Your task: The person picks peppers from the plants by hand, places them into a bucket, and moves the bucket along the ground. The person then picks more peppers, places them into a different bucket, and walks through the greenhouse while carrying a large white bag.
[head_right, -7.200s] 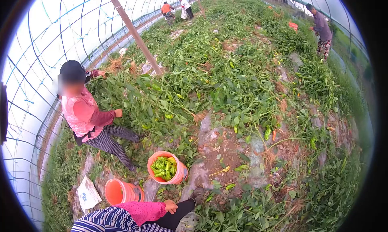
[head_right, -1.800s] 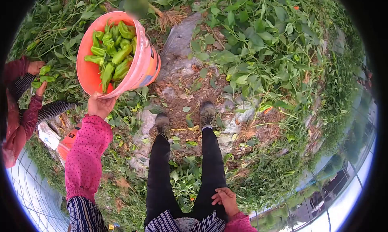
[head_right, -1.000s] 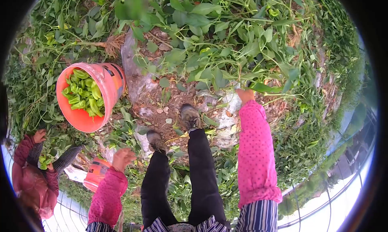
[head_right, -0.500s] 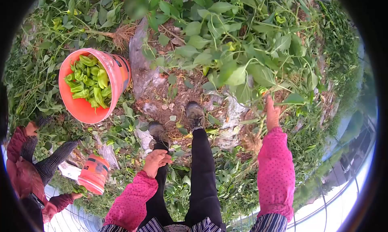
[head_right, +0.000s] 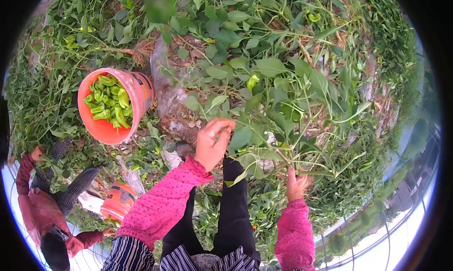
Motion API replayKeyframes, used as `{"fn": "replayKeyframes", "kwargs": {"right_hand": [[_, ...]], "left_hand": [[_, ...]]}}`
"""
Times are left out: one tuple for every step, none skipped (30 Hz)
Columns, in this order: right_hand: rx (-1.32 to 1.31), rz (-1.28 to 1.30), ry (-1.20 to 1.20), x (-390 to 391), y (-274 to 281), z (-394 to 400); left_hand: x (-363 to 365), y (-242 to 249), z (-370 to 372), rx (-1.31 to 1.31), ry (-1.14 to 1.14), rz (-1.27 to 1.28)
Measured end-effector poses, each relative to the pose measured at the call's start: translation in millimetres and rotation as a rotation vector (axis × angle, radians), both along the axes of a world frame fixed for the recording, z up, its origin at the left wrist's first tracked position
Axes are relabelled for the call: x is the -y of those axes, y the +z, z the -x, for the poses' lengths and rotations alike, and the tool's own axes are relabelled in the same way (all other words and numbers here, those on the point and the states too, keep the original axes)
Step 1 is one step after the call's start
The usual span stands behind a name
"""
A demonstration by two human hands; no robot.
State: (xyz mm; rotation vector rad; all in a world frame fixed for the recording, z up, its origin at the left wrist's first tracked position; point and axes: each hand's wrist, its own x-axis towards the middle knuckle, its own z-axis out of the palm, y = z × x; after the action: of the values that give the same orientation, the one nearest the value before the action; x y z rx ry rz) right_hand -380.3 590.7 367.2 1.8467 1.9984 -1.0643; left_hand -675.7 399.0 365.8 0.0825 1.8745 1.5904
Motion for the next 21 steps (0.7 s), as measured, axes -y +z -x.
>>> {"fn": "replayKeyframes", "kwargs": {"right_hand": [[0.022,-0.017,0.031,4.9,0.1,-9.4],[0.029,0.018,0.028,6.5,-2.1,-19.1],[0.037,0.053,0.025,8.0,-4.5,-29.2],[0.045,0.087,0.022,9.3,-7.3,-39.8],[0.107,0.032,0.028,15.4,-8.0,-43.2],[0.171,-0.021,0.036,18.6,-6.7,-43.8],[0.236,-0.014,0.121,16.6,-3.5,-44.2],[0.298,-0.010,0.207,14.9,1.3,-40.9],[0.106,0.104,-0.019,21.5,13.5,-20.7],[-0.086,0.214,-0.244,23.4,16.5,-11.0],[-0.108,0.161,-0.280,26.7,9.5,-19.6],[-0.131,0.107,-0.314,30.1,5.2,-20.6],[-0.175,0.149,-0.341,31.2,7.0,-23.4],[-0.219,0.190,-0.369,30.6,7.5,-22.5],[-0.269,0.194,-0.309,30.3,0.1,-40.0],[-0.265,0.199,-0.313,30.9,-2.6,-48.2],[-0.282,0.190,-0.290,31.1,-4.9,-54.3],[-0.298,0.182,-0.266,32.4,-5.8,-63.1],[-0.236,0.082,-0.126,36.5,-19.8,-100.1],[-0.232,0.085,-0.129,34.8,-19.4,-101.6],[-0.215,0.126,-0.147,32.6,-15.4,-100.9]], "left_hand": [[-12.3,-10.1,-0.6,-0.003,-0.010,0.003],[-21.3,-27.7,-5.1,-0.065,0.005,0.095],[-29.3,-39.8,-4.2,-0.126,0.021,0.185],[-35.3,-51.6,-4.6,-0.129,0.012,0.185],[-41.3,-60.2,-3.4,-0.103,-0.009,0.219],[-46.1,-74.2,-4.9,-0.074,-0.028,0.256],[-52.8,-97.6,-6.1,0.017,-0.044,0.246],[-62.5,-113.4,-6.3,0.018,-0.050,0.252],[-72.8,-127.8,-7.2,-0.051,-0.118,0.288],[-81.8,-139.5,-5.7,-0.121,-0.186,0.322],[-91.8,-132.7,7.3,-0.074,-0.377,0.368],[-101.1,-136.2,6.2,-0.070,-0.382,0.374],[-112.7,-138.6,2.4,-0.053,-0.369,0.436],[-122.9,-141.3,-1.0,-0.036,-0.356,0.497],[-130.2,-144.3,-2.6,0.005,-0.339,0.489],[-136.5,-147.7,-2.8,0.008,-0.344,0.495],[-142.7,-152.0,-2.8,-0.033,-0.316,0.519],[-148.6,-157.5,-3.2,-0.074,-0.287,0.543],[-153.7,-162.4,-3.5,-0.072,-0.272,0.591],[-157.4,-165.0,0.1,-0.069,-0.276,0.594],[-159.4,-165.7,5.7,-0.007,-0.326,0.619]]}}
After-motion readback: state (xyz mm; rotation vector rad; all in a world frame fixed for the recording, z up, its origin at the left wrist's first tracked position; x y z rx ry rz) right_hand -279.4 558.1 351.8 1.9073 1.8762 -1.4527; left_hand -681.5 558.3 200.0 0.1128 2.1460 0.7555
